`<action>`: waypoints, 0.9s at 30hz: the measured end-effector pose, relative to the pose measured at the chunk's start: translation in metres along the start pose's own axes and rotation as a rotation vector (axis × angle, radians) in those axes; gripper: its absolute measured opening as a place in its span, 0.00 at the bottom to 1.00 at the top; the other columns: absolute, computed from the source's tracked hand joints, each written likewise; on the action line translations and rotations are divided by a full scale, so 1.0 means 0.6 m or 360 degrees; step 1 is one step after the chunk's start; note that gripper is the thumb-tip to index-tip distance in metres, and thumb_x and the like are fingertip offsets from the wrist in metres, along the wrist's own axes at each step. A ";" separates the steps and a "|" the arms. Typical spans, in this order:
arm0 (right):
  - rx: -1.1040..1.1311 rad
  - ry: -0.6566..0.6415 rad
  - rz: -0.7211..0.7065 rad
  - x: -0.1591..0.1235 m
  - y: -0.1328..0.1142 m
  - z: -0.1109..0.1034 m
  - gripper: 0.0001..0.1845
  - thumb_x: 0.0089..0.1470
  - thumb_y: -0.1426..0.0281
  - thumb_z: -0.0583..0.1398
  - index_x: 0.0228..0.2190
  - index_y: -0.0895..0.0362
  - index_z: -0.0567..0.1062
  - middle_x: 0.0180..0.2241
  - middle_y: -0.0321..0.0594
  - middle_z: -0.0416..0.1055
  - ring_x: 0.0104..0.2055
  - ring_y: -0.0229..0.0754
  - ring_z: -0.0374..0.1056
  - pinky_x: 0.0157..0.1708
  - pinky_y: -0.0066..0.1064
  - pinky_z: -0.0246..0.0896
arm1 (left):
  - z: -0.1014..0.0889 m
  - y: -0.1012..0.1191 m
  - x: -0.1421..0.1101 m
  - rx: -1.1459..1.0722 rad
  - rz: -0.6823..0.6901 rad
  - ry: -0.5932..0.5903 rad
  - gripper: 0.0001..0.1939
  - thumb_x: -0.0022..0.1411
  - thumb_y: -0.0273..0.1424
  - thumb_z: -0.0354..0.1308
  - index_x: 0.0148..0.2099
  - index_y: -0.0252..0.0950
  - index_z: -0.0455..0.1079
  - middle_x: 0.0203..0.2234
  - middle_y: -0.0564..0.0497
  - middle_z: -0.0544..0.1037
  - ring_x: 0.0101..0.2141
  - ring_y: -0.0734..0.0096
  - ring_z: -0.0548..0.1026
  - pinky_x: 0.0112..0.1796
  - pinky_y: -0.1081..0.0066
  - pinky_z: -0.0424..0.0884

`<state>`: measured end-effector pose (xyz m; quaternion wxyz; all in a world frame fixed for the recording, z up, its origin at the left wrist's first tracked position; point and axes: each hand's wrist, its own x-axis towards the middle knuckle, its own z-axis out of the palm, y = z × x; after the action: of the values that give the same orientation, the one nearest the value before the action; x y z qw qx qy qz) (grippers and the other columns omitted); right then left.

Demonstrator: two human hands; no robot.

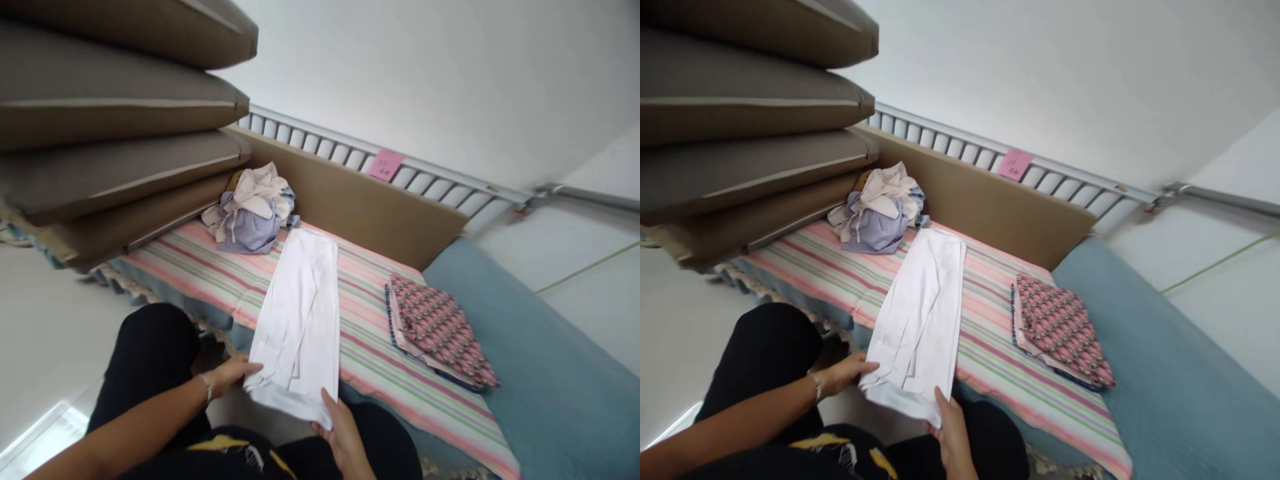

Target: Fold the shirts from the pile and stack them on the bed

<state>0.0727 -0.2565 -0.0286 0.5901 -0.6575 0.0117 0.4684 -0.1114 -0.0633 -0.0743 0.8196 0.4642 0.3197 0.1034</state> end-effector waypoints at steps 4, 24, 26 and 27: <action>-0.0071 -0.0038 -0.0065 -0.003 -0.008 -0.004 0.33 0.37 0.52 0.67 0.40 0.62 0.72 0.27 0.43 0.76 0.25 0.41 0.71 0.22 0.29 0.65 | -0.002 -0.018 -0.019 -0.0026 -0.0043 -0.0111 0.19 0.45 0.43 0.66 0.28 0.30 0.73 0.17 0.51 0.72 0.18 0.74 0.66 0.23 0.73 0.60; -0.0067 -0.0033 -0.0155 -0.011 -0.018 0.002 0.29 0.38 0.53 0.65 0.38 0.61 0.71 0.25 0.43 0.76 0.24 0.43 0.71 0.20 0.30 0.63 | 0.023 0.023 -0.025 -0.0060 0.0104 0.0195 0.28 0.37 0.46 0.70 0.35 0.27 0.75 0.30 0.40 0.80 0.34 0.55 0.78 0.38 0.66 0.71; -0.0046 -0.0054 -0.0132 -0.005 -0.020 -0.001 0.31 0.35 0.52 0.67 0.37 0.61 0.72 0.23 0.42 0.75 0.23 0.43 0.71 0.19 0.29 0.62 | 0.027 0.035 -0.038 -0.0029 0.0135 0.0215 0.27 0.38 0.47 0.69 0.34 0.28 0.75 0.28 0.41 0.80 0.32 0.56 0.78 0.36 0.66 0.71; -0.0043 -0.0056 -0.0099 -0.002 -0.023 -0.001 0.32 0.33 0.52 0.67 0.36 0.61 0.72 0.22 0.42 0.75 0.22 0.43 0.70 0.18 0.29 0.61 | 0.030 0.044 -0.045 -0.0025 0.0152 0.0218 0.27 0.39 0.48 0.68 0.33 0.29 0.75 0.27 0.42 0.80 0.31 0.56 0.77 0.34 0.66 0.71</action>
<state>0.0801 -0.2535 -0.0175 0.5957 -0.6570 -0.0255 0.4614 -0.1179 -0.0740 -0.0346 0.7936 0.4642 0.3516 0.1764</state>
